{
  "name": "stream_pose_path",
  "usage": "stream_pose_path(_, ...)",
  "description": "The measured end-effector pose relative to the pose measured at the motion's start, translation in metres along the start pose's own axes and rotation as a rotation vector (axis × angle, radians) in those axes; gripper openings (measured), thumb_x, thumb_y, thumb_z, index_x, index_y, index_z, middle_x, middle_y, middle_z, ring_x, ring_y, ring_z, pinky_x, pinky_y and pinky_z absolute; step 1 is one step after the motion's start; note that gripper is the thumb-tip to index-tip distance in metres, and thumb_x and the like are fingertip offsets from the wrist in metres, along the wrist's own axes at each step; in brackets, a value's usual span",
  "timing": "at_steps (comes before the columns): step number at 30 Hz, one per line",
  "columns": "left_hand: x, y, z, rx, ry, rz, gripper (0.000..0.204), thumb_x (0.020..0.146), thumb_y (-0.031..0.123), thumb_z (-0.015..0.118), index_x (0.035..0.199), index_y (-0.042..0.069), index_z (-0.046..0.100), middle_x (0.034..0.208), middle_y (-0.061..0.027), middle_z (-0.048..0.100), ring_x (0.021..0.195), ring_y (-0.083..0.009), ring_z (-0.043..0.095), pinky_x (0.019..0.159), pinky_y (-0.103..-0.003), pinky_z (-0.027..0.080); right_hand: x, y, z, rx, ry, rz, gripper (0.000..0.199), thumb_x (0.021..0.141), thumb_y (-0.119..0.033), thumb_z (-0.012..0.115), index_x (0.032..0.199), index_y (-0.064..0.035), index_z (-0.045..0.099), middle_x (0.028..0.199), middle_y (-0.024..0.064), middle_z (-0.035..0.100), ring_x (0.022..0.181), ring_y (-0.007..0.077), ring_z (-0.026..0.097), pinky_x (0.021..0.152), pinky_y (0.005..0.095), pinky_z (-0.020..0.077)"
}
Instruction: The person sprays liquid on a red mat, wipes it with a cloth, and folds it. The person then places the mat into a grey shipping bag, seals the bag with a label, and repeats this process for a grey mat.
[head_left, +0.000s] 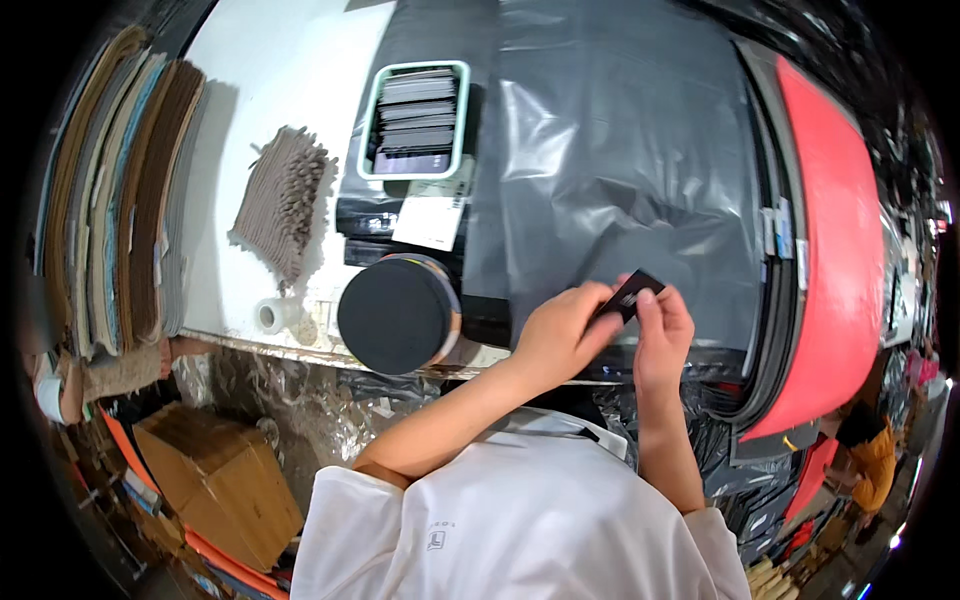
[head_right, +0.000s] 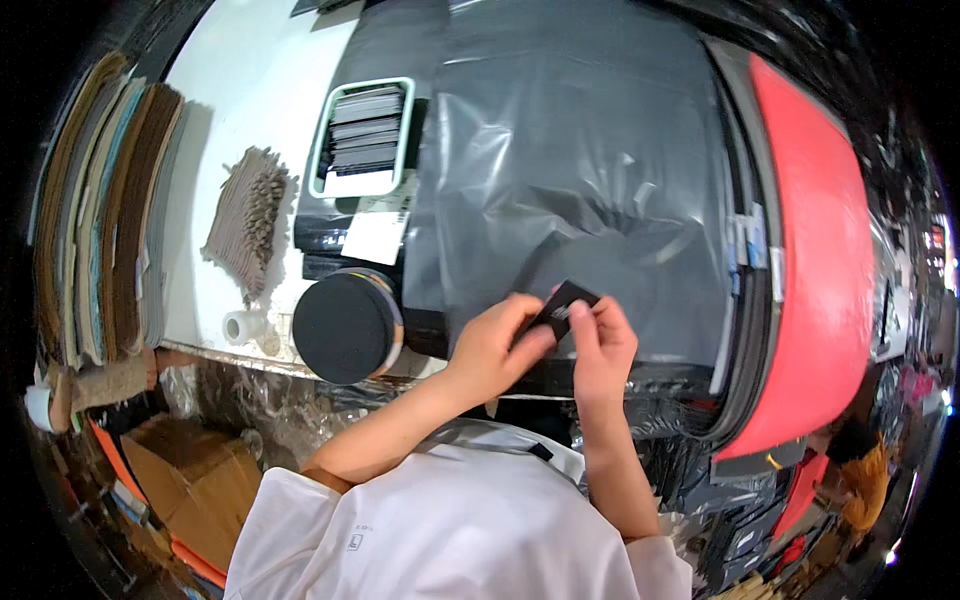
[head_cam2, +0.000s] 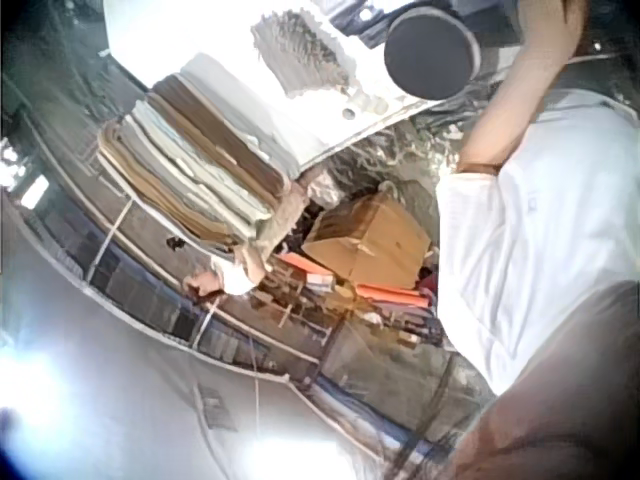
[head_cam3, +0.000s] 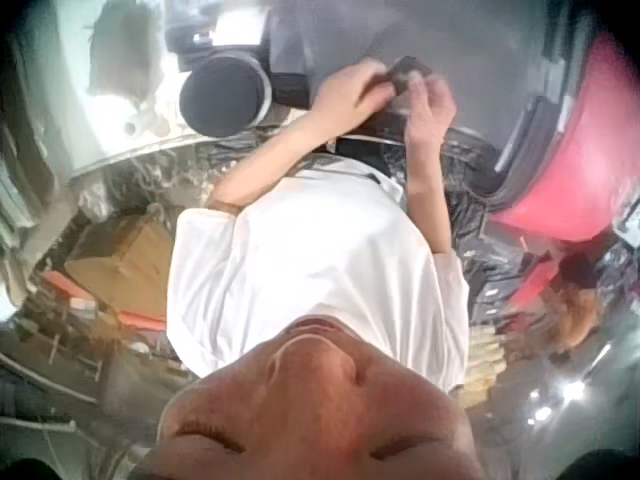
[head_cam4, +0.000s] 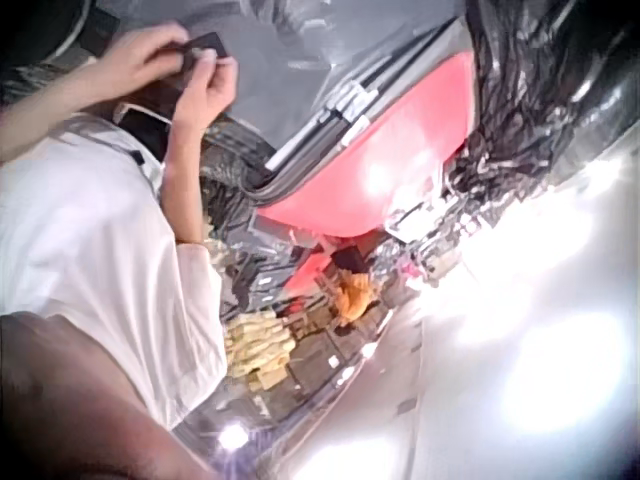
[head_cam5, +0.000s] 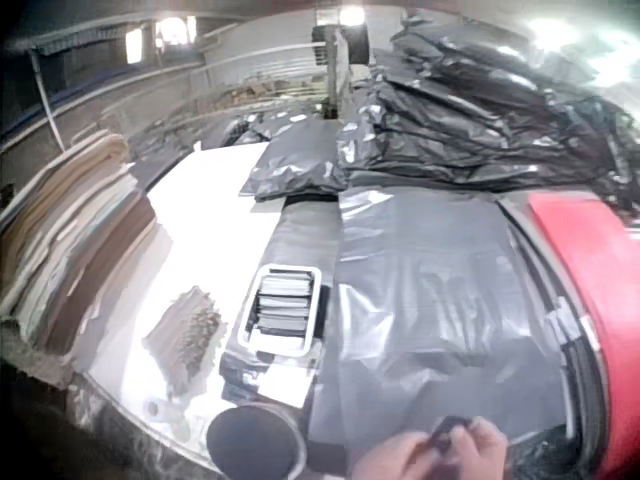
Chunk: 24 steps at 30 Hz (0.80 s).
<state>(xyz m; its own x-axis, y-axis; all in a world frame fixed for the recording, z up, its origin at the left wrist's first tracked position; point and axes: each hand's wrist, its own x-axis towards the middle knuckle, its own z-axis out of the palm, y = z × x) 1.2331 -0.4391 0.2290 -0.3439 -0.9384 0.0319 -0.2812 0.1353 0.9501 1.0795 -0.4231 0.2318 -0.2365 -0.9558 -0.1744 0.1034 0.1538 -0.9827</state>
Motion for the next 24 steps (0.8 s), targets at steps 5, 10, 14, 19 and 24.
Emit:
stream_pose_path(5,-0.013,-0.026,0.007,0.607,-0.163,0.409,0.044,0.071,0.018,0.072,0.111,0.008,0.058,0.126,-0.0122,0.051,0.121,-0.03,0.047,0.099,-0.042,0.038,-0.001,-0.032,-0.064,0.192,-0.09,0.217,0.02,0.086,-0.001,0.055,0.106,0.0,0.058,0.096,0.0068,0.064,0.087,0.0139,0.061,0.082,0.0277,0.0482)
stream_pose_path(10,-0.007,0.013,-0.003,0.361,-0.068,0.347,0.013,0.075,0.009,0.067,0.086,0.006,0.062,0.092,-0.0071,0.066,0.092,-0.0272,0.063,0.079,-0.038,0.049,-0.032,0.008,-0.056,-0.361,-0.846,0.3,0.037,0.077,0.001,0.06,0.114,0.0003,0.057,0.105,0.0068,0.064,0.091,0.0146,0.06,0.084,0.0288,0.0471)
stream_pose_path(14,-0.011,0.052,0.002,0.457,0.094,0.725,0.018,0.067,0.006,0.068,0.083,0.007,0.061,0.087,-0.0057,0.065,0.086,-0.0241,0.063,0.073,-0.037,0.049,0.011,0.053,-0.013,-0.236,0.215,0.065,0.031,0.082,-0.006,0.059,0.113,-0.0022,0.058,0.109,0.0099,0.062,0.096,0.0176,0.058,0.085,0.0315,0.0472)
stream_pose_path(19,-0.027,0.038,-0.006,0.705,0.204,0.494,0.044,0.072,0.002,0.057,0.116,0.004,0.054,0.123,-0.0125,0.052,0.115,-0.0302,0.05,0.093,-0.04,0.041,0.051,0.076,-0.02,0.679,0.544,0.375,0.025,0.087,-0.009,0.056,0.111,-0.003,0.059,0.106,0.0104,0.062,0.096,0.0179,0.059,0.084,0.0317,0.0483)
stream_pose_path(24,-0.097,-0.052,-0.024,0.001,0.329,-0.241,0.026,0.09,0.009,0.05,0.114,0.002,0.054,0.108,-0.0143,0.056,0.097,-0.0214,0.056,0.08,-0.031,0.045,-0.028,0.026,0.012,0.218,-0.309,0.627,0.019,0.09,-0.011,0.054,0.105,-0.0034,0.062,0.097,0.0096,0.065,0.089,0.0178,0.062,0.079,0.0316,0.0505)
